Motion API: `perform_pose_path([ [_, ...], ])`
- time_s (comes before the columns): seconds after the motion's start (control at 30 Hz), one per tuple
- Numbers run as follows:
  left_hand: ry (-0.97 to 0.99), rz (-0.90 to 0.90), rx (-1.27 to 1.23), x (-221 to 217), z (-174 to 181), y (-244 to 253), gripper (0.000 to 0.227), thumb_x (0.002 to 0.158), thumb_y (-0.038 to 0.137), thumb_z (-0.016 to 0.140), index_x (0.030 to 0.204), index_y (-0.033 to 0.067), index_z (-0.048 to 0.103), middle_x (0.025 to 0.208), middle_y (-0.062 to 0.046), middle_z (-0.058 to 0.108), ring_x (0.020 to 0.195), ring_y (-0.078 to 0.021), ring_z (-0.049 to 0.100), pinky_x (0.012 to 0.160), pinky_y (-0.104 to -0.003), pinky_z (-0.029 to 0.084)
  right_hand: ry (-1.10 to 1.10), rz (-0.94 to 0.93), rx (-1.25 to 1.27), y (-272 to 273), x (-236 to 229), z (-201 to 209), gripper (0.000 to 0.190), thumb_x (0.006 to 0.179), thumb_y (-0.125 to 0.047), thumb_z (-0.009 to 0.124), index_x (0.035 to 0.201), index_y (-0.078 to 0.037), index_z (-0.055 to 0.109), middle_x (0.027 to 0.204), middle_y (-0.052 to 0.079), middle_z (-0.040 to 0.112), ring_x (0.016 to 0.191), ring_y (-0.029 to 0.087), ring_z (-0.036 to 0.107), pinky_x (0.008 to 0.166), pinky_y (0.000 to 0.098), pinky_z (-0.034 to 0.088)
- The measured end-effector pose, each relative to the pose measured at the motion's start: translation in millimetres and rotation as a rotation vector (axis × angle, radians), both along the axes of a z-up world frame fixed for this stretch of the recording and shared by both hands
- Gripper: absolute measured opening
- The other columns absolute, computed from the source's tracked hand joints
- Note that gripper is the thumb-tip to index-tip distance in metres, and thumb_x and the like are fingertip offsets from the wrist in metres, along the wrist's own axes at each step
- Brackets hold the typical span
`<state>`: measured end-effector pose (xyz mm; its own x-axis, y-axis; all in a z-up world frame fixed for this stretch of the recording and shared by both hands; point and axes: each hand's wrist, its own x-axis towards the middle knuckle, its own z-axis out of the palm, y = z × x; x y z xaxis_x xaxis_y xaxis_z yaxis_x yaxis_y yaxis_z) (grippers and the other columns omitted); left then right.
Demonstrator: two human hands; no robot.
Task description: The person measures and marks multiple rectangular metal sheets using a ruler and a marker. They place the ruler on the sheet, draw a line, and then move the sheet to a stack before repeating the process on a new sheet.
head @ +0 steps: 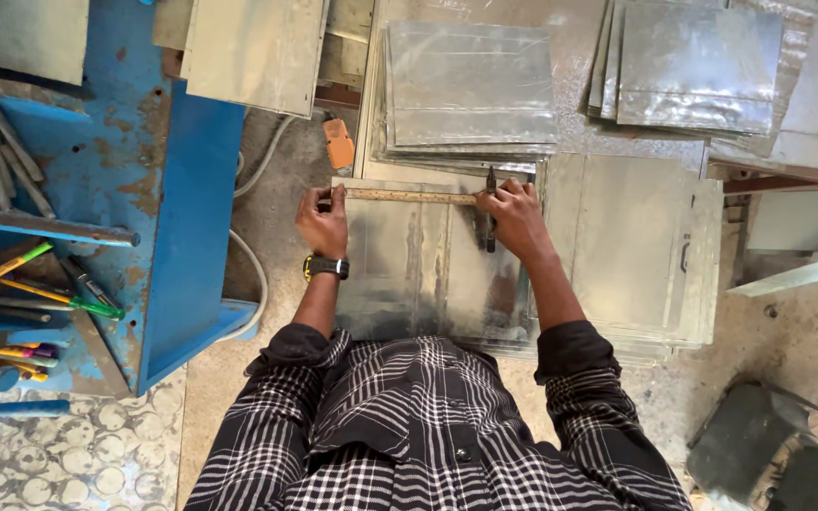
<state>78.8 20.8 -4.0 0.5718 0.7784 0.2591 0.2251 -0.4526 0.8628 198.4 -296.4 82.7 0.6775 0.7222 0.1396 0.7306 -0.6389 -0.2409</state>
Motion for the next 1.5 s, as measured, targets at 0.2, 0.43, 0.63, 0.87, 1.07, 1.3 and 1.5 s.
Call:
perform_pose_path([
  [0.2,0.031,-0.014,0.130,-1.4,4.4,-4.0,0.026,0.091,0.026,0.084,0.090,0.0044,0.069,0.083,-0.009,0.070,0.067,-0.0226,0.066,0.060,-0.036,0.051,0.019,-0.020,-0.045,-1.7,0.7,-6.0,0.046,0.068,0.010,0.068,0.107,-0.014,0.073,0.095,0.003,0.073,0.107,0.028,0.061,0.088,0.0445,0.041],
  [0.43,0.126,-0.001,0.143,-3.2,21.8,-6.7,0.024,0.092,0.027,0.084,0.089,0.0069,0.070,0.085,-0.007,0.069,0.073,-0.0256,0.066,0.066,-0.041,0.052,0.033,-0.025,0.008,1.4,-2.4,-3.3,0.049,0.067,0.010,0.069,0.110,-0.013,0.073,0.102,0.003,0.075,0.105,0.029,0.060,0.087,0.0459,0.040],
  [0.63,0.214,-0.106,0.419,-6.9,21.9,-23.6,0.016,0.097,0.026,0.075,0.103,0.0123,0.070,0.115,-0.011,0.063,0.109,-0.0338,0.059,0.093,-0.049,0.050,-0.001,-0.035,0.027,0.5,-3.7,-7.7,0.039,0.075,0.007,0.067,0.108,-0.015,0.072,0.102,0.002,0.075,0.107,0.029,0.061,0.090,0.0455,0.040],
  [0.87,0.577,-0.309,0.483,-10.4,12.2,-61.1,0.071,0.098,0.064,0.059,0.142,0.0085,0.059,0.156,-0.032,0.041,0.147,-0.0518,0.032,0.116,-0.071,0.020,-0.005,-0.032,0.025,1.2,-5.2,-7.6,0.033,0.077,0.003,0.067,0.104,-0.015,0.072,0.093,0.003,0.072,0.108,0.029,0.061,0.091,0.0455,0.040],
  [1.07,0.674,-0.581,0.476,-3.5,33.8,-122.5,0.093,0.084,0.077,0.052,0.160,0.0252,0.036,0.161,-0.042,0.003,0.150,-0.0584,0.000,0.113,-0.077,0.002,-0.028,-0.011,0.008,3.8,-6.2,-0.8,0.035,0.072,0.002,0.069,0.103,-0.015,0.071,0.097,0.002,0.073,0.106,0.028,0.061,0.090,0.0458,0.041],
  [1.3,0.703,-0.633,0.508,14.7,36.0,-169.9,0.078,0.090,0.070,0.058,0.157,0.0355,0.037,0.161,-0.041,0.003,0.148,-0.0651,-0.001,0.108,-0.086,0.004,0.055,0.011,0.065,4.3,-3.6,13.7,0.046,0.059,-0.018,0.084,0.103,-0.011,0.070,0.094,0.007,0.072,0.105,0.032,0.060,0.088,0.0489,0.040],
  [1.5,0.727,-0.611,0.580,18.8,28.8,-172.0,0.079,0.086,0.065,0.063,0.156,0.0380,0.039,0.159,-0.044,0.006,0.146,-0.0665,0.000,0.101,-0.090,0.004,0.330,-0.045,0.376,2.2,9.3,3.1,0.028,0.080,-0.015,0.072,0.108,-0.012,0.066,0.097,0.004,0.071,0.099,0.024,0.064,0.085,0.0408,0.047],
])
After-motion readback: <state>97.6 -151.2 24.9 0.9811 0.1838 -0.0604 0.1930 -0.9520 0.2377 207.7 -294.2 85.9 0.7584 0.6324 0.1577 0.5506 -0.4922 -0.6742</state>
